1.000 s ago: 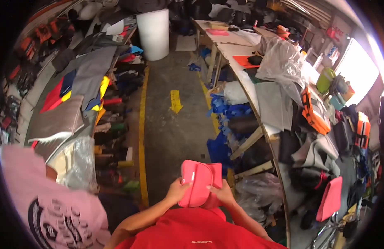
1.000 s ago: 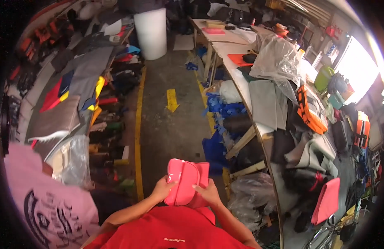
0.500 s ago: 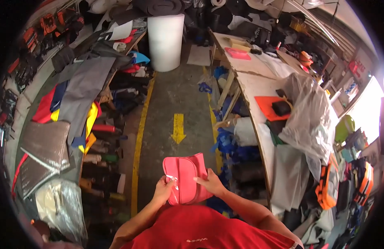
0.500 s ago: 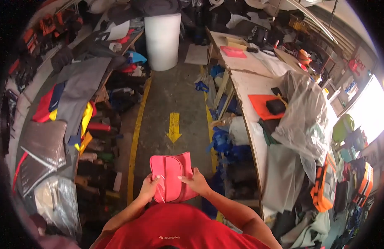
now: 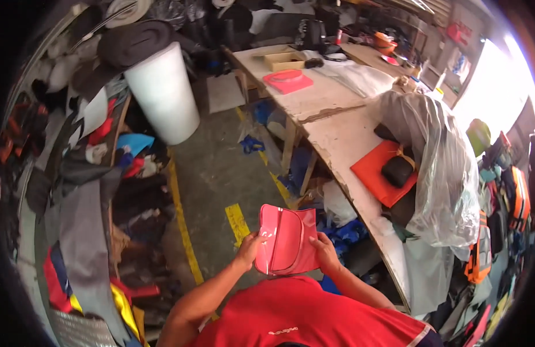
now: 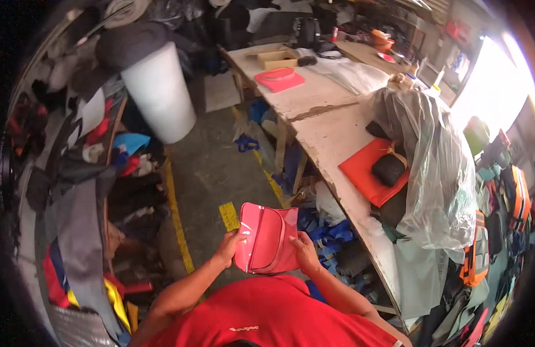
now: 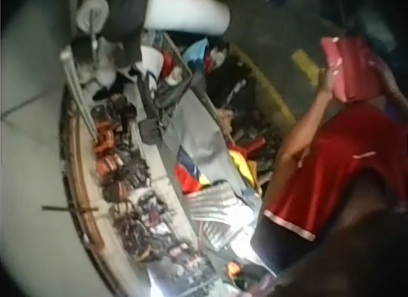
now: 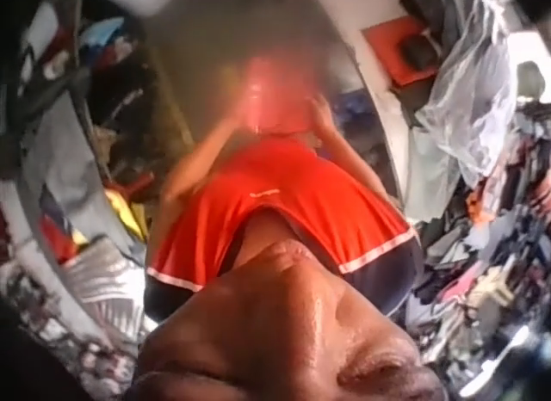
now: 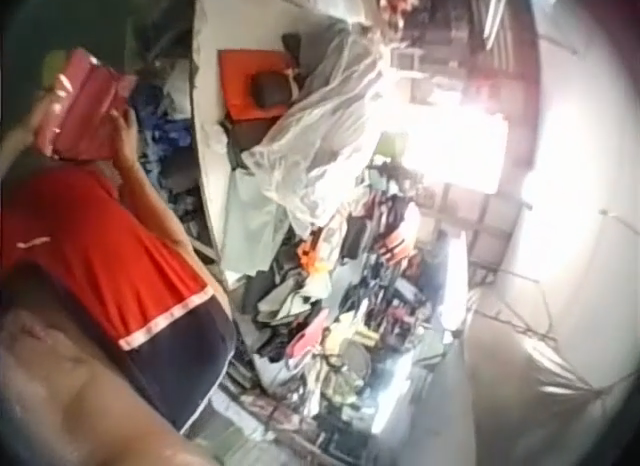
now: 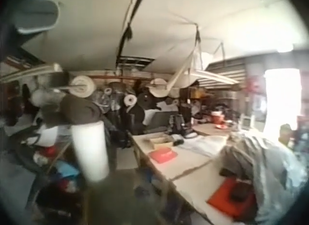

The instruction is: Cutting pink synthetic material components using a utility knife and rulers on a workshop bench.

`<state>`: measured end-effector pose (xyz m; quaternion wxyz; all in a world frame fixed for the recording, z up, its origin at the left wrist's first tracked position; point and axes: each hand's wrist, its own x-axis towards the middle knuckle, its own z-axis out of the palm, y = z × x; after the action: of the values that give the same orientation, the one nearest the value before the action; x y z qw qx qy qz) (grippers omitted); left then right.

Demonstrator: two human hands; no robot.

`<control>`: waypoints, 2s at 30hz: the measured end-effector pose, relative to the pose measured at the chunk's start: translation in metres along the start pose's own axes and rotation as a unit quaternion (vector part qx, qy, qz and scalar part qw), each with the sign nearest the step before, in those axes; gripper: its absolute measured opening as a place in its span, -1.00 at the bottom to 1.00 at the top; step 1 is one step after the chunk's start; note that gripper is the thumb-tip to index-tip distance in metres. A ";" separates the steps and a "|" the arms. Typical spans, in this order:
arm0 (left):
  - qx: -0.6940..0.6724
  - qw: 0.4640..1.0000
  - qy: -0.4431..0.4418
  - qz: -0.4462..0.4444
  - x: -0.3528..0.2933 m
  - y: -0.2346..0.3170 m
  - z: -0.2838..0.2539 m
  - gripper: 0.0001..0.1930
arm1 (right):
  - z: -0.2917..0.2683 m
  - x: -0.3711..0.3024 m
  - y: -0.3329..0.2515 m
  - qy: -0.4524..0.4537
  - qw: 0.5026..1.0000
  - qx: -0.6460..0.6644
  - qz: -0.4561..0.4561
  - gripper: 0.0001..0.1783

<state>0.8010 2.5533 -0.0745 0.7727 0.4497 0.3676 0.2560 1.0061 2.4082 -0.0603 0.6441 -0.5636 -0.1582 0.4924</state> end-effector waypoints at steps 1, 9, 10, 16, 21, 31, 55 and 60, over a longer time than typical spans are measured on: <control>0.009 1.000 -0.011 -0.002 0.030 0.006 -0.002 -0.71 | 0.000 0.029 -0.003 0.005 1.000 -0.006 -0.002 -0.75; 0.039 0.999 -0.005 -0.019 0.230 0.096 -0.032 -0.71 | 0.037 0.235 -0.052 -0.021 0.999 -0.029 -0.024 -0.63; 0.044 0.999 0.003 -0.018 0.250 0.114 -0.028 -0.71 | 0.043 0.255 -0.067 -0.017 0.999 -0.029 -0.021 -0.63; 0.036 0.998 -0.055 -0.006 0.411 0.175 -0.024 -0.69 | 0.061 0.381 -0.117 0.037 0.996 -0.005 -0.084 -0.58; 0.089 0.987 -0.135 -0.004 0.548 0.227 0.017 -0.73 | 0.057 0.471 -0.164 0.138 0.981 0.018 -0.134 -0.69; 0.215 0.885 -0.371 0.182 0.763 0.393 0.134 -0.69 | 0.086 0.572 -0.329 0.251 0.918 0.096 -0.290 -0.66; 0.437 0.858 -0.222 0.155 0.865 0.350 -0.065 -0.69 | -0.068 0.740 -0.226 0.517 0.782 -0.348 -0.005 -0.64; 0.414 0.842 -0.248 0.242 0.931 0.366 -0.018 -0.63 | -0.078 0.724 -0.202 0.543 0.799 -0.257 -0.035 -0.63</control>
<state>1.3199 3.4084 -0.0714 0.4931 0.8510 0.1152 0.1391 1.4947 2.9763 -0.1609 0.4724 -0.8777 0.0767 0.0239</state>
